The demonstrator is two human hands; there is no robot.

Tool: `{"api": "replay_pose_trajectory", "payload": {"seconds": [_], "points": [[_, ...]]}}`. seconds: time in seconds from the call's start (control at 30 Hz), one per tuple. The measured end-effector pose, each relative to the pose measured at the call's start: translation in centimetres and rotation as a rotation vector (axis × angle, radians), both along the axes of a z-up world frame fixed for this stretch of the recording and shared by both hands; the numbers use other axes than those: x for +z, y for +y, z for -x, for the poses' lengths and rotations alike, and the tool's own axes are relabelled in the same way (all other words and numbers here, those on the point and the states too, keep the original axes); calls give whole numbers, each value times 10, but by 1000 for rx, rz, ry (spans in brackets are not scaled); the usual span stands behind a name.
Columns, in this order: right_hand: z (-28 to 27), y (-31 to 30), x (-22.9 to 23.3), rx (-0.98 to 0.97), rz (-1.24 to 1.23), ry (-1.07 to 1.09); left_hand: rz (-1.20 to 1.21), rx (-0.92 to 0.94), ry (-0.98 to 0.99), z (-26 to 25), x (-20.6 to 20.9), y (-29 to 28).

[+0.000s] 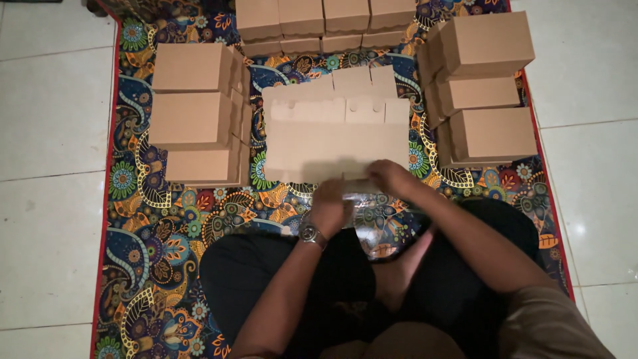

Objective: Folding flat cardboard sheets into boxes and organizing them into stacks.

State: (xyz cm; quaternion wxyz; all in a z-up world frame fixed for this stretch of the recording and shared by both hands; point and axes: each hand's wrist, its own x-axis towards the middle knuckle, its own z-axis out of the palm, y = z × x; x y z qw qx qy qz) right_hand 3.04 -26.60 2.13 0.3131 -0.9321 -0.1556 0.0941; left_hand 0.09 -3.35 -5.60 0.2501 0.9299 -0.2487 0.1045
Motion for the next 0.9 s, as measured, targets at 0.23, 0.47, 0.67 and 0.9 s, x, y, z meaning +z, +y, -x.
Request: {"api": "replay_pose_trajectory", "payload": {"seconds": [0.23,0.47,0.67,0.9], "points": [[0,9,15,37,40,-48,19,-50,52,-5,-4,0],[1,15,30,-15,-14,-21,-58,-13,-290,-15,-26,-12],[-9,10,15,-86,39,-67,-119,-10,-308,4,18,-3],[-10,6,36,-188,-20,-308,-112,-172,-274,8,-7,-7]]}}
